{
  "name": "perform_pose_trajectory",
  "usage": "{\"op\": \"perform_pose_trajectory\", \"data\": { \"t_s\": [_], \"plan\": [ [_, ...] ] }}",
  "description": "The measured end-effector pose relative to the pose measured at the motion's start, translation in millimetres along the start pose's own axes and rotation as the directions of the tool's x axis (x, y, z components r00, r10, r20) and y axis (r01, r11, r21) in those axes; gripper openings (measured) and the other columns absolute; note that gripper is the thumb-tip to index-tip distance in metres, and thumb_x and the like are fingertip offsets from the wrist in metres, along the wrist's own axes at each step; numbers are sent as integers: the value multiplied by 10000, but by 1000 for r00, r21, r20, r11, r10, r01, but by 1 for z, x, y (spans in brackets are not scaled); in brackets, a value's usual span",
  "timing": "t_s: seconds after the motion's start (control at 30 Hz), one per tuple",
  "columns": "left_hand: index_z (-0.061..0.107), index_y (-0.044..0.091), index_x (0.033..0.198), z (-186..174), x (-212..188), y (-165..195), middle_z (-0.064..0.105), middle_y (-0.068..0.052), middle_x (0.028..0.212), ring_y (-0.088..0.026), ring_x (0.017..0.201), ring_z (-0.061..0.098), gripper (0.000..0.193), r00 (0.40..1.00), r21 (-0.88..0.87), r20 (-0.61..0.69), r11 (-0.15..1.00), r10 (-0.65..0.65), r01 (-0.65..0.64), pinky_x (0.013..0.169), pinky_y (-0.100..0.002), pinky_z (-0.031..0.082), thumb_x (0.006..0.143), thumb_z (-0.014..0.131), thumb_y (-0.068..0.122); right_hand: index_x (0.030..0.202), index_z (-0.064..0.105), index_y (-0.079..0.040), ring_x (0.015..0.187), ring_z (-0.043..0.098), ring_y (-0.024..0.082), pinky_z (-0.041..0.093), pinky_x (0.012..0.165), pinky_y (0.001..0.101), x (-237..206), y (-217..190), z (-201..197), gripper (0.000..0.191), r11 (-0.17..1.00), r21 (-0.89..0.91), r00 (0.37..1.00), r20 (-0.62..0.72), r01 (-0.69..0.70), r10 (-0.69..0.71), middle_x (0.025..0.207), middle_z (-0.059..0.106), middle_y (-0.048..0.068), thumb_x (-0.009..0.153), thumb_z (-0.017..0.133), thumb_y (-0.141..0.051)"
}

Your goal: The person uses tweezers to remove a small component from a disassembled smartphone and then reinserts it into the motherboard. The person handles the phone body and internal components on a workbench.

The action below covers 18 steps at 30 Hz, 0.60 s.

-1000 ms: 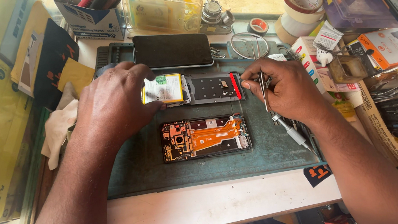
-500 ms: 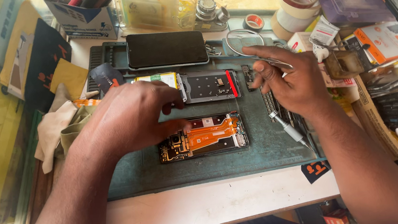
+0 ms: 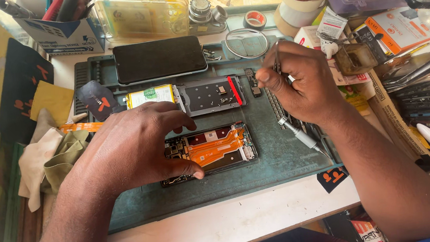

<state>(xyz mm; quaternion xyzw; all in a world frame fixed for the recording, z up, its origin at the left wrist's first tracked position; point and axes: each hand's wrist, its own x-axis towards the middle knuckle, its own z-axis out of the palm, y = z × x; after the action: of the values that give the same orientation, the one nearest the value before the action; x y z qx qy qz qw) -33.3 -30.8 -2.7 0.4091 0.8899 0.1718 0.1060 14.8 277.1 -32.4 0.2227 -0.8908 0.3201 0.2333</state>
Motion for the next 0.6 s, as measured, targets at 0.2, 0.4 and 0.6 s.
{"op": "perform_pose_trajectory", "data": {
  "t_s": [0.2, 0.4, 0.6],
  "plan": [
    [717, 169, 1172, 8, 0, -4, 713, -32, 1147, -302, 1114, 666, 849, 996, -7, -44, 997, 72, -73, 887, -463, 541, 480, 944, 606, 981, 677, -39, 812, 651, 112, 516, 696, 294, 4, -1, 6, 246, 997, 45, 996, 60, 66, -68, 898, 667, 43, 1122, 637, -236],
    [658, 133, 1304, 18, 3, -6, 700, -57, 1181, -310, 1190, 617, 1023, 995, -20, -12, 995, 100, -100, 962, -465, 502, 446, 953, 606, 912, 708, -73, 497, 548, 96, 406, 475, 319, 6, -9, -1, 183, 996, -75, 966, 252, -40, 58, 593, 593, -2, 996, 713, -236],
    [661, 107, 1305, 20, 4, -1, 684, -76, 1197, -321, 1157, 620, 1024, 992, 0, -6, 992, 122, -122, 949, -465, 499, 463, 961, 606, 976, 769, -126, 365, 500, 142, 390, 432, 336, 15, -20, -18, 188, 971, -185, 874, 435, -149, 218, 439, 520, 36, 888, 755, -292]
  ]
}}
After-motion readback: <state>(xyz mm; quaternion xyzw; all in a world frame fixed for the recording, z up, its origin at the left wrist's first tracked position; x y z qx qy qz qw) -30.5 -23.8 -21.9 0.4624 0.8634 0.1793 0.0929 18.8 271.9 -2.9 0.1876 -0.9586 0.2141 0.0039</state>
